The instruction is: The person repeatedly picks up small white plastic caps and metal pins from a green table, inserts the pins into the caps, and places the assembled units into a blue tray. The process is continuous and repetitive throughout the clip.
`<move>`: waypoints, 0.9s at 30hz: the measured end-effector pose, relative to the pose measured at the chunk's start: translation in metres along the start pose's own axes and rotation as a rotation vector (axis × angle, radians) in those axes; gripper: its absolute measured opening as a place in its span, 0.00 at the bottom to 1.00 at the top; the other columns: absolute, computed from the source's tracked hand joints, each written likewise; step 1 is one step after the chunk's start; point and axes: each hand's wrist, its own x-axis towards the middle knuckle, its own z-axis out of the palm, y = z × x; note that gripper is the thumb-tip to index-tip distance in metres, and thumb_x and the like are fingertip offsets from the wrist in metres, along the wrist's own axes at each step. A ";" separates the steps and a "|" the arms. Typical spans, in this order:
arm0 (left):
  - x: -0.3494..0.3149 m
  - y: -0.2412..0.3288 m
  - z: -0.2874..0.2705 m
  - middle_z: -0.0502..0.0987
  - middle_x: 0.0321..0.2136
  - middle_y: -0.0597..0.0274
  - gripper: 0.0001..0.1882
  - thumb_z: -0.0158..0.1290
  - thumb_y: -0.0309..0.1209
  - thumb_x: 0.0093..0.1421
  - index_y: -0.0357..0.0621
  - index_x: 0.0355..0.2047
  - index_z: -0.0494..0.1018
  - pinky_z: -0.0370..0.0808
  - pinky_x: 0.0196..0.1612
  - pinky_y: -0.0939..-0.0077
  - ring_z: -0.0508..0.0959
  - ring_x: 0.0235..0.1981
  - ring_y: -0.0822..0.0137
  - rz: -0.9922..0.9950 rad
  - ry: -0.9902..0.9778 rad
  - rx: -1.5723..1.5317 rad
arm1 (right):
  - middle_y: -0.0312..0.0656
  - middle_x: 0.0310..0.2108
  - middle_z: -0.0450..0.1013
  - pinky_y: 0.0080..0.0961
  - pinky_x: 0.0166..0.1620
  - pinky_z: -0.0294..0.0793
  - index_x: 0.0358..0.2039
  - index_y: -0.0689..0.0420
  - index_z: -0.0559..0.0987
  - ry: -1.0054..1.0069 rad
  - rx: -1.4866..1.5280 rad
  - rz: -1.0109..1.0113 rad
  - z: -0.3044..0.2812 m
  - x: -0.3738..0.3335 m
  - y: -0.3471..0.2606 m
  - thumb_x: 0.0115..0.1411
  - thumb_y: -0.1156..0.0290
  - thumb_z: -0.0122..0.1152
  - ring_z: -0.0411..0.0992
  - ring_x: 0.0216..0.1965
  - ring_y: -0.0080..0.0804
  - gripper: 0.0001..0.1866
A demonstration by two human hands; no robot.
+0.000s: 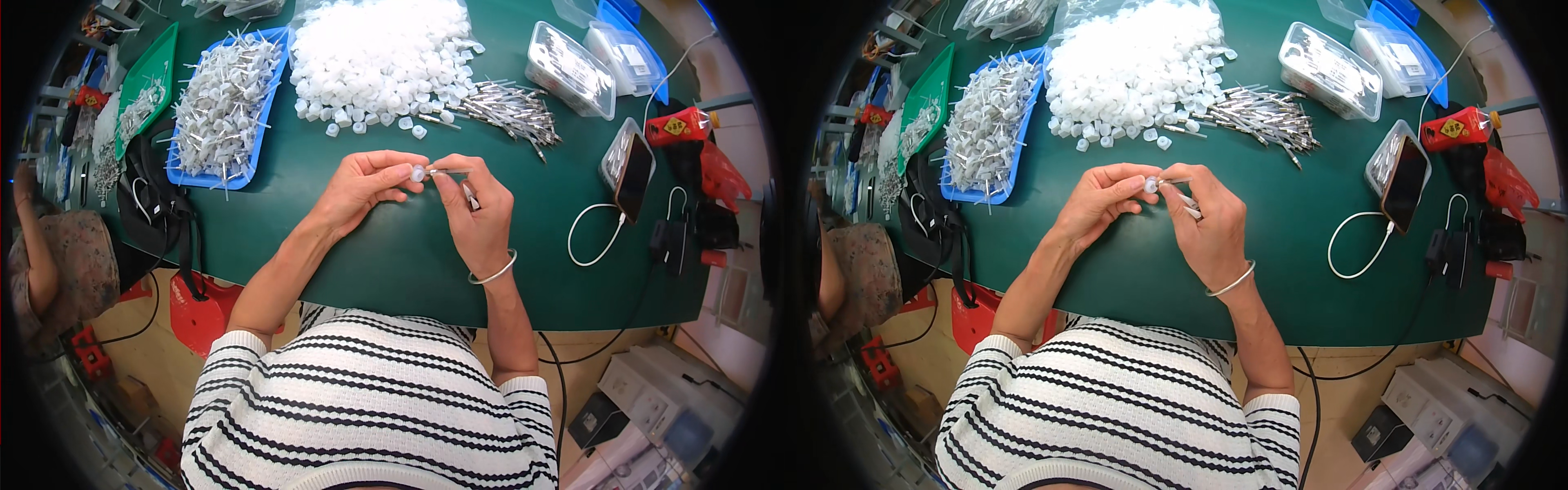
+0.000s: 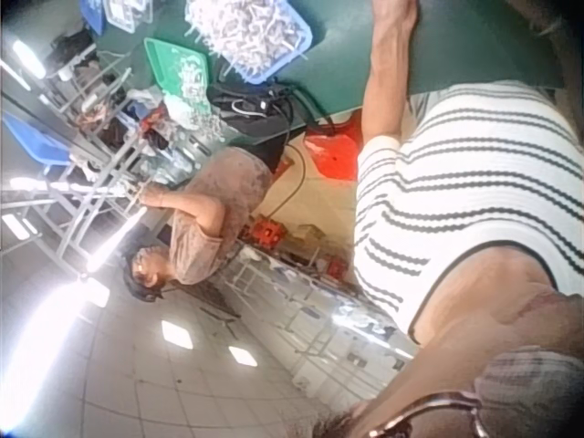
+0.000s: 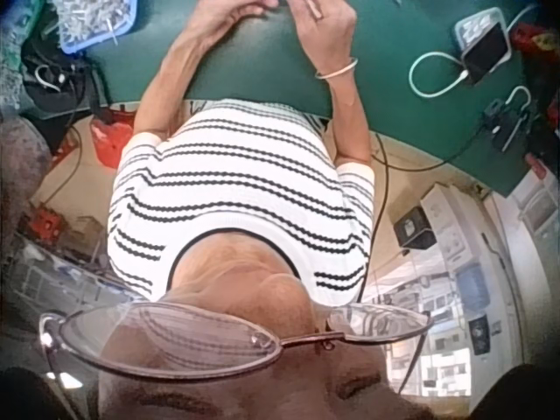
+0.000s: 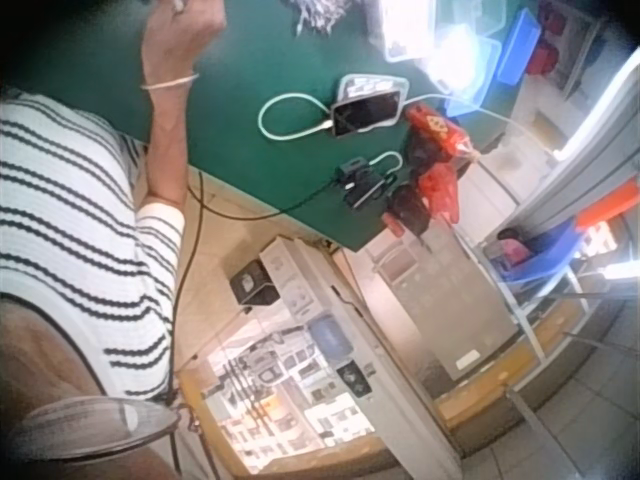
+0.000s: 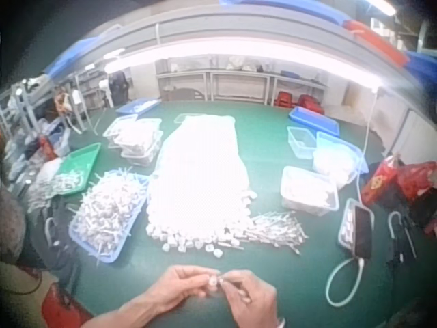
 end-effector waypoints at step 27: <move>0.001 -0.001 0.002 0.80 0.36 0.56 0.15 0.52 0.26 0.62 0.32 0.48 0.73 0.79 0.36 0.87 0.81 0.35 0.73 -0.050 -0.012 -0.111 | 0.42 0.25 0.76 0.24 0.26 0.71 0.33 0.58 0.76 0.035 -0.005 0.051 -0.001 0.001 -0.004 0.57 0.74 0.62 0.76 0.23 0.34 0.05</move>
